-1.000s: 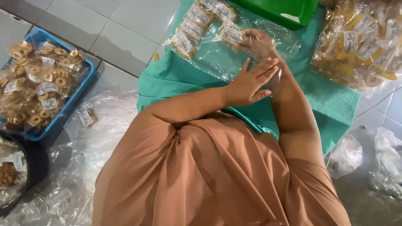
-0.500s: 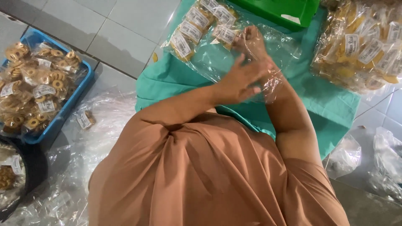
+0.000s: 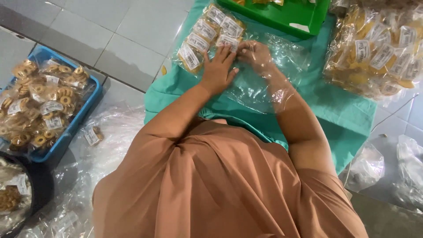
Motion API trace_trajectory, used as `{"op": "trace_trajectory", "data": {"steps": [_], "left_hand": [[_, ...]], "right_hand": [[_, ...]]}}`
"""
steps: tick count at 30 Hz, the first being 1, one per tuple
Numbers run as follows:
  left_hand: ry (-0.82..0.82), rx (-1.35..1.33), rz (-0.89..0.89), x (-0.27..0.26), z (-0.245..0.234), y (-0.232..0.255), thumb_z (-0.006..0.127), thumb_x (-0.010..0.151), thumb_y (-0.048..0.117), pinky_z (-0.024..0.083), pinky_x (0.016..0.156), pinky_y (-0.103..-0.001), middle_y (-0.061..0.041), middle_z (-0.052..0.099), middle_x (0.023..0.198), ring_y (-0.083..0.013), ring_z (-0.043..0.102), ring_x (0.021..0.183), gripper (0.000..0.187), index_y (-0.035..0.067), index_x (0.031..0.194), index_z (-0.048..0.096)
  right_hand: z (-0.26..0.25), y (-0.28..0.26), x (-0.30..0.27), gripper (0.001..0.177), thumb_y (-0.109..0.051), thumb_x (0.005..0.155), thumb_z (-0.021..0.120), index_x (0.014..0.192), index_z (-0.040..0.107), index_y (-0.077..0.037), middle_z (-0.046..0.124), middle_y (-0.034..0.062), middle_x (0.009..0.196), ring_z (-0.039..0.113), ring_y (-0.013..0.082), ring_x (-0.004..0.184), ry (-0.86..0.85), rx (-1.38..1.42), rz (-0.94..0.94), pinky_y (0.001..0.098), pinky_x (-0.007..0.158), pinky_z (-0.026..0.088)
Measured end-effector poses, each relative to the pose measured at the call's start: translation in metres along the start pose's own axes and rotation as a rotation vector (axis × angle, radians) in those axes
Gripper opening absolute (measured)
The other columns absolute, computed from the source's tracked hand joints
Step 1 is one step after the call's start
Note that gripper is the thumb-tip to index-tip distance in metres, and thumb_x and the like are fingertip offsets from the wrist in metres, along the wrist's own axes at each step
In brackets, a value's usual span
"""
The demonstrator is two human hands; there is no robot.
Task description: Packaging small individually wrapped food items into a larger plastic bag while sitting on the floor.
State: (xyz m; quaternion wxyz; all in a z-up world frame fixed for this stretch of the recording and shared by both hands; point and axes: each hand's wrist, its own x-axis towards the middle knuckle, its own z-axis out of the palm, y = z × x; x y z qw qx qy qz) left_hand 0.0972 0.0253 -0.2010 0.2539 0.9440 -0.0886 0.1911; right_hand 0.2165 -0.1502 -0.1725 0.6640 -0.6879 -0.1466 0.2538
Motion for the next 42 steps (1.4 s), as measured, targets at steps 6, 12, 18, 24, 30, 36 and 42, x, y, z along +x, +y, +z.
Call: {"op": "trace_trajectory", "data": {"steps": [6,12,18,24,30,36,42], "left_hand": [[-0.019,-0.009,0.016,0.000,-0.001,0.001,0.041,0.105,0.052,0.007,0.115,-0.077,-0.015,0.038,0.163,-0.0360,0.029,0.153,0.064,0.007,0.149,0.053],[-0.089,-0.010,-0.016,0.000,-0.006,0.006,0.039,0.105,0.052,0.000,0.118,-0.075,-0.011,0.036,0.165,-0.0339,0.021,0.156,0.066,0.009,0.154,0.048],[-0.145,-0.005,-0.048,0.000,-0.006,0.004,0.016,0.104,0.065,0.006,0.114,-0.082,-0.017,0.036,0.165,-0.0371,0.025,0.156,0.077,0.016,0.152,0.051],[-0.055,-0.035,0.005,-0.003,0.001,-0.002,0.036,0.108,0.054,0.008,0.114,-0.083,-0.020,0.031,0.166,-0.0398,0.023,0.156,0.061,0.013,0.152,0.048],[-0.036,-0.037,0.006,-0.003,0.003,-0.001,0.027,0.107,0.061,0.007,0.115,-0.081,-0.016,0.030,0.167,-0.0363,0.019,0.158,0.067,0.016,0.153,0.049],[-0.048,-0.014,0.008,-0.002,0.002,0.002,0.032,0.107,0.057,0.007,0.113,-0.081,-0.015,0.035,0.165,-0.0375,0.020,0.157,0.063,0.015,0.150,0.051],[-0.081,0.024,0.009,-0.002,0.003,0.001,0.038,0.107,0.056,0.009,0.112,-0.083,-0.017,0.036,0.164,-0.0402,0.021,0.156,0.064,0.016,0.156,0.041]], "right_hand": [[-0.015,0.023,0.012,0.020,-0.002,0.097,0.062,0.114,0.072,-0.005,0.074,0.0062,0.110,0.072,0.0147,0.098,-0.027,0.030,0.067,0.0236,0.085,0.062],[-0.009,0.016,0.006,0.025,-0.003,0.096,0.064,0.122,0.067,-0.001,0.071,0.0105,0.113,0.071,0.0165,0.097,-0.088,0.056,0.049,0.0246,0.084,0.063],[-0.006,0.016,0.009,0.022,-0.004,0.097,0.068,0.118,0.074,-0.005,0.071,0.0063,0.105,0.073,0.0169,0.090,-0.008,-0.005,0.061,0.0284,0.074,0.065],[-0.006,-0.003,0.015,0.023,-0.004,0.096,0.069,0.118,0.076,-0.006,0.074,0.0099,0.101,0.076,0.0183,0.089,0.009,-0.001,0.053,0.0317,0.071,0.065],[0.008,0.000,0.002,0.015,-0.011,0.097,0.067,0.111,0.072,-0.013,0.067,-0.0009,0.093,0.064,0.0096,0.082,-0.045,0.175,0.080,0.0283,0.076,0.064],[0.004,-0.007,0.003,0.017,-0.005,0.101,0.062,0.115,0.071,0.002,0.071,0.0173,0.108,0.068,0.0223,0.098,-0.191,-0.254,-0.214,0.0432,0.082,0.062],[-0.002,0.011,0.002,0.027,-0.017,0.102,0.059,0.123,0.073,-0.008,0.071,0.0178,0.125,0.061,0.0392,0.124,-0.094,-0.618,-0.357,0.0483,0.108,0.048]]}}
